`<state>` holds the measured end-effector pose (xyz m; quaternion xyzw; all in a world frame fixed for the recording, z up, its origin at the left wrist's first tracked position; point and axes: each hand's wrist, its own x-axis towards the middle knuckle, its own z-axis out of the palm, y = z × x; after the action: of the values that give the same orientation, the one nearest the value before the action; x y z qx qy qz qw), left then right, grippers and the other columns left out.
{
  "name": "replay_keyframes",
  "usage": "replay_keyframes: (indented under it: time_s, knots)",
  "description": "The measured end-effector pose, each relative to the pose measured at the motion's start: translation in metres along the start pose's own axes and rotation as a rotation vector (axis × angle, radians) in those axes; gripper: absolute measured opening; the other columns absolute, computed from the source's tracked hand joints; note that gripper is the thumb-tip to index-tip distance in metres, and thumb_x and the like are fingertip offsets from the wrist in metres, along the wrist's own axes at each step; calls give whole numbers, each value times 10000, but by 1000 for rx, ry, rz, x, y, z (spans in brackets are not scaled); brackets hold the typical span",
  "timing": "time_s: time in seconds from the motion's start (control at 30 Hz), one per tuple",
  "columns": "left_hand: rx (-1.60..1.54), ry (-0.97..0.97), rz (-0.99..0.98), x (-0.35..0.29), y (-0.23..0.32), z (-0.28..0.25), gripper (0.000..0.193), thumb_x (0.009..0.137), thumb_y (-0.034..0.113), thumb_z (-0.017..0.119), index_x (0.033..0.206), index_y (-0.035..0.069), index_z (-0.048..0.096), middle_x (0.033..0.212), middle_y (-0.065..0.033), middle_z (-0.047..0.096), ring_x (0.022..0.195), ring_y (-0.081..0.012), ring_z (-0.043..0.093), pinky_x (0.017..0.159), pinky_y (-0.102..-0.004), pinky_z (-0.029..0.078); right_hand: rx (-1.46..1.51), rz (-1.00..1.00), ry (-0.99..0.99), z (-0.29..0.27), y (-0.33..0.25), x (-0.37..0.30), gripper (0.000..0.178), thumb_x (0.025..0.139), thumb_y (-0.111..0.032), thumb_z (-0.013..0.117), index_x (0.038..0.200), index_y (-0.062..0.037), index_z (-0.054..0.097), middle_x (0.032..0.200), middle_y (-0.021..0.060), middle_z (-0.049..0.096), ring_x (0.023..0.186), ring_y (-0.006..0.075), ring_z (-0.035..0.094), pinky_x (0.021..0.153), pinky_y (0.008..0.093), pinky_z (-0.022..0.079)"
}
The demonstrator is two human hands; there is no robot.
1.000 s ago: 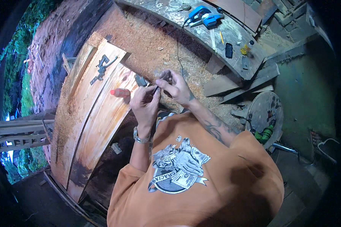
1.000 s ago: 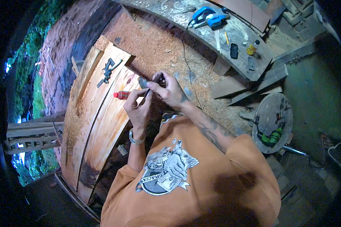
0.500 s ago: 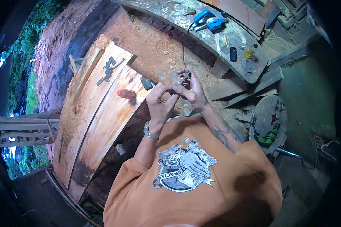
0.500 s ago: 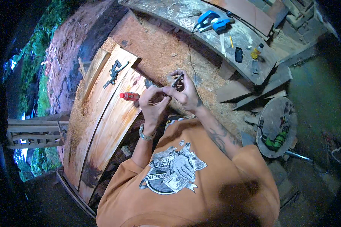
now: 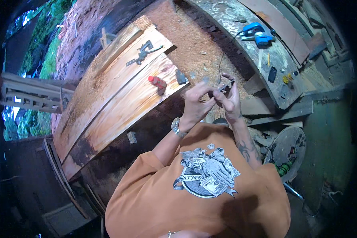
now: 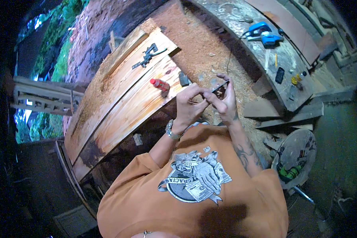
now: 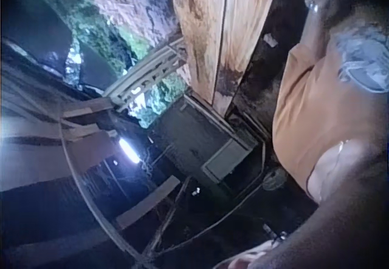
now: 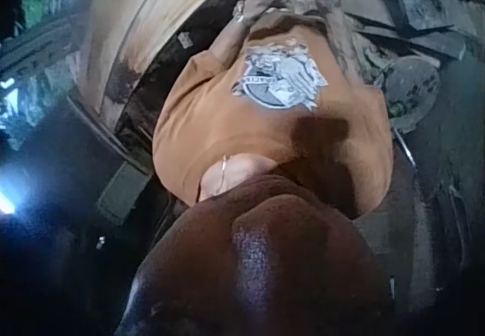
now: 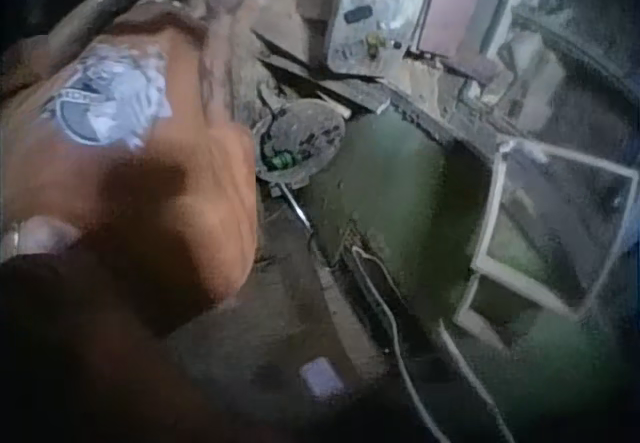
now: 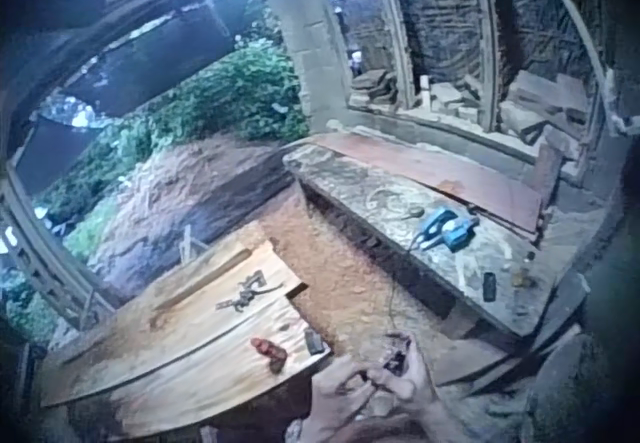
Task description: The person sharpens a chisel using a small handheld sharpening stone, repeatedly sliding the stone along the metal edge while holding the tool by hand.
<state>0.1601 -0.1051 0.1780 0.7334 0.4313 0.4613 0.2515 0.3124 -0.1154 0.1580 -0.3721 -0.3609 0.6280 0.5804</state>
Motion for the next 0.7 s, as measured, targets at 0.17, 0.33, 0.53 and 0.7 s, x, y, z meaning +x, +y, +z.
replay_keyframes:
  time_s: [0.17,0.33,0.53,0.7]
  knots:
    - [-36,36,-5,-4,-9,-3,173,727,4,762,894,28,724,769,-100,662,697,-218,645,647,-314,501,17,7,-66,7,2,6,755,827,-91,785,1422,-30,324,915,34,610,817,107,599,733,230,491]
    - [-64,83,-40,-5,-4,-11,177,732,18,753,905,18,715,784,-101,660,699,-226,649,652,-311,510,-80,-30,-98,6,10,13,760,835,-87,769,1442,-27,316,985,66,609,866,133,587,779,271,493]
    - [-110,91,-26,-14,-18,-10,175,745,36,763,910,23,706,828,-128,672,753,-270,673,668,-356,517,-82,71,-99,6,16,10,770,818,-145,765,1461,-86,345,934,-1,522,805,99,539,679,215,438]
    - [-90,83,-39,-16,-14,-16,176,786,81,809,923,20,717,834,-123,674,764,-273,659,670,-361,506,-10,88,-66,0,16,13,488,1010,-415,565,1351,-80,466,876,-7,562,652,62,493,541,205,370]
